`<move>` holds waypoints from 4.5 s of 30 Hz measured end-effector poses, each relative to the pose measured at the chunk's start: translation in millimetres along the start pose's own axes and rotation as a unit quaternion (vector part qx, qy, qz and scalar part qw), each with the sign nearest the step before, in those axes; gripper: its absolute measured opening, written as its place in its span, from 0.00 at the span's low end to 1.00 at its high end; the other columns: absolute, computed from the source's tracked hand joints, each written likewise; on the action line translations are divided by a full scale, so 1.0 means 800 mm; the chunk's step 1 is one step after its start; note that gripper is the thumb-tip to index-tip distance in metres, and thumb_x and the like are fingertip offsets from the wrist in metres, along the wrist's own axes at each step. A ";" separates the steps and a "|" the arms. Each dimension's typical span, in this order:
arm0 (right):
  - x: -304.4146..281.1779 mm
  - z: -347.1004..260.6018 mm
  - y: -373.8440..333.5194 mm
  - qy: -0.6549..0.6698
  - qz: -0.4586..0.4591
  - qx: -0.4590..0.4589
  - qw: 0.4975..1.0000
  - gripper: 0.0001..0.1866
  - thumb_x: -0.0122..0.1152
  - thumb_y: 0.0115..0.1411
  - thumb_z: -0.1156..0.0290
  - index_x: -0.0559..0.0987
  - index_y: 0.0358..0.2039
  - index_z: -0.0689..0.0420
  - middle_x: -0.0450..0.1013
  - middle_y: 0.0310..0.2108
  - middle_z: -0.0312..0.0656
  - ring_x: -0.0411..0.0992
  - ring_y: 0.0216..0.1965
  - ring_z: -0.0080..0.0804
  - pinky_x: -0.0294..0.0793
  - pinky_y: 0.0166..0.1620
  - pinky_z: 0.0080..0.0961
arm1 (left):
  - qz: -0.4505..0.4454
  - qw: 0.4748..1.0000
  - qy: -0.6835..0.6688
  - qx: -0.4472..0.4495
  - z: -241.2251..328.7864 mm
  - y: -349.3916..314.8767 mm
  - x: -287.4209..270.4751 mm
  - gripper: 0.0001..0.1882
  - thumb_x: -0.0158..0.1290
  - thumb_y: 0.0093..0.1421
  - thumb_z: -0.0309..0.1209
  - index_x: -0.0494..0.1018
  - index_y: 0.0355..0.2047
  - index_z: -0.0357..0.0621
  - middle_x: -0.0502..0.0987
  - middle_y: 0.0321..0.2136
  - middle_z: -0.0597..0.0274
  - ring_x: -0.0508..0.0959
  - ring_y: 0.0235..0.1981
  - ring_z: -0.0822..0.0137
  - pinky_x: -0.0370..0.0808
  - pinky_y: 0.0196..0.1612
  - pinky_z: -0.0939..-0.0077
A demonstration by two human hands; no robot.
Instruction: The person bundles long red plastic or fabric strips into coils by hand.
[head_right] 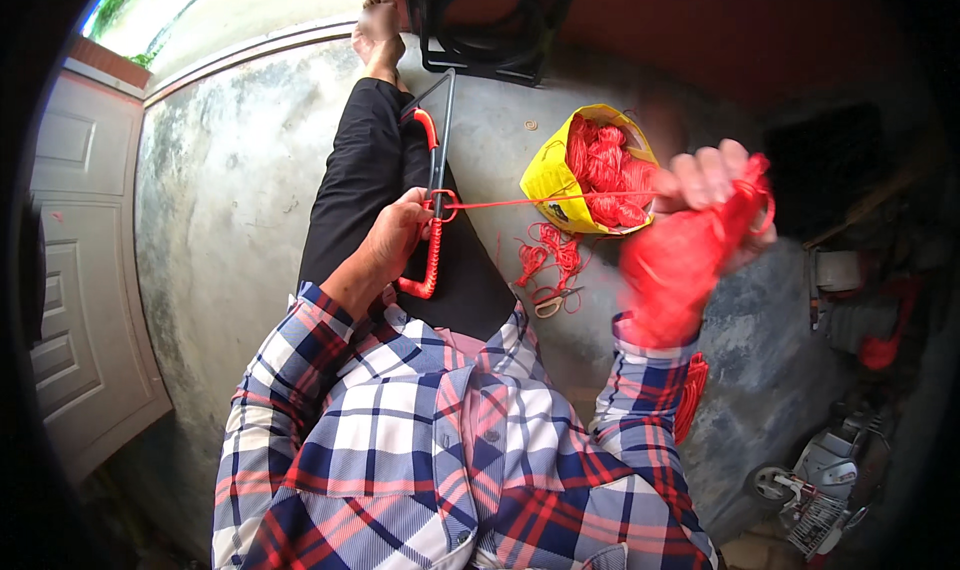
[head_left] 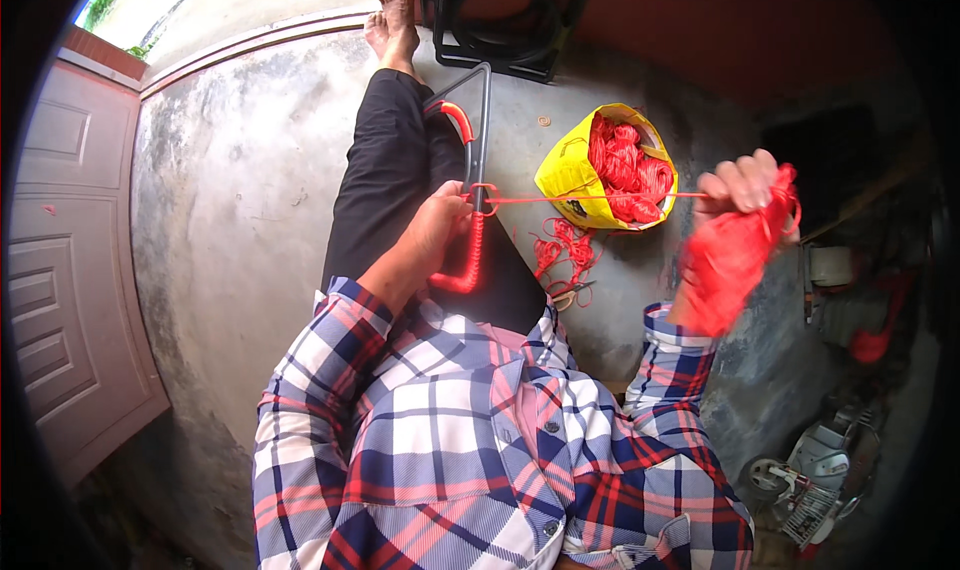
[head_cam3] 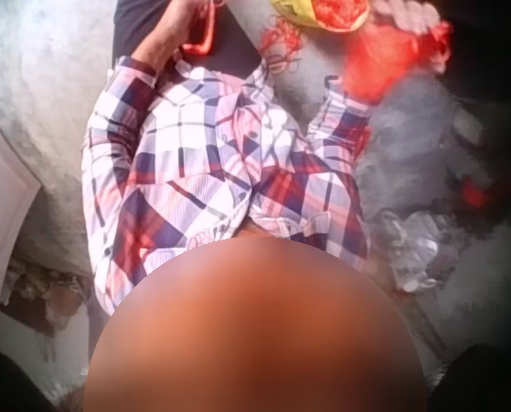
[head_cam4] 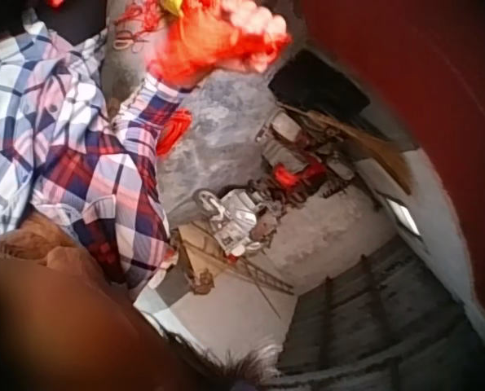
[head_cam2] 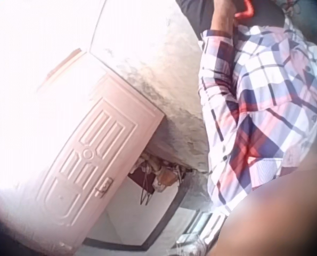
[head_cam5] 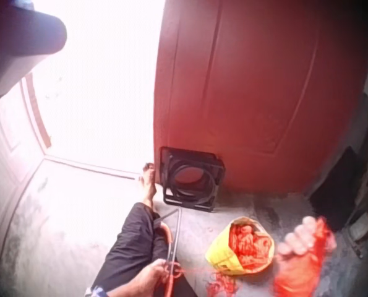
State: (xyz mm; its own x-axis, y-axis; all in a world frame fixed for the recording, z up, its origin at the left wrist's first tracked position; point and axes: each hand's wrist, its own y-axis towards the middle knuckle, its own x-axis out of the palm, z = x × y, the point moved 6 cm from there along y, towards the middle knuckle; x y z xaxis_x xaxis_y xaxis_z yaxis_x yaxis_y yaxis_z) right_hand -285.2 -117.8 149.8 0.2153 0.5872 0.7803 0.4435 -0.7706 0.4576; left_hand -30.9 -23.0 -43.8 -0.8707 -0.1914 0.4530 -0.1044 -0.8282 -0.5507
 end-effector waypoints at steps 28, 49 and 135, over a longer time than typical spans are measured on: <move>0.055 0.132 -0.023 -0.142 0.023 0.209 0.967 0.13 0.55 0.53 0.78 0.68 0.40 0.59 0.66 0.31 0.38 0.66 0.31 0.25 0.68 0.35 0.24 | 0.051 0.901 0.268 0.337 0.061 -0.042 0.058 0.14 0.53 0.55 0.21 0.70 0.43 0.36 0.73 0.37 0.62 0.73 0.40 0.71 0.70 0.48 0.78; -0.019 0.224 -0.038 -0.696 -0.027 0.069 0.714 0.19 0.65 0.53 0.77 0.74 0.46 0.63 0.70 0.47 0.41 0.68 0.52 0.30 0.69 0.55 0.28 | 0.132 0.790 0.382 0.461 0.113 -0.085 0.074 0.07 0.54 0.54 0.19 0.68 0.33 0.37 0.70 0.27 0.52 0.73 0.26 0.59 0.71 0.30 0.70; -0.062 0.188 -0.067 -0.405 0.225 0.278 0.842 0.03 0.56 0.58 0.75 0.71 0.30 0.57 0.68 0.22 0.31 0.67 0.22 0.18 0.69 0.29 0.18 | 0.015 1.000 0.007 0.003 -0.014 0.025 0.007 0.14 0.42 0.52 0.25 0.68 0.39 0.42 0.71 0.27 0.67 0.68 0.25 0.75 0.66 0.34 0.82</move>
State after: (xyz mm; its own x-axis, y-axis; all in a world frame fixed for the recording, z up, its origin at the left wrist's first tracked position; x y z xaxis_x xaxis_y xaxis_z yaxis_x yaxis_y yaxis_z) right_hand -188.6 -68.0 22.3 0.8930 0.4161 0.1715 0.4481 -0.8579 -0.2516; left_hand -43.7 -34.6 -60.2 -0.8800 -0.2085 0.4268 -0.0758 -0.8254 -0.5594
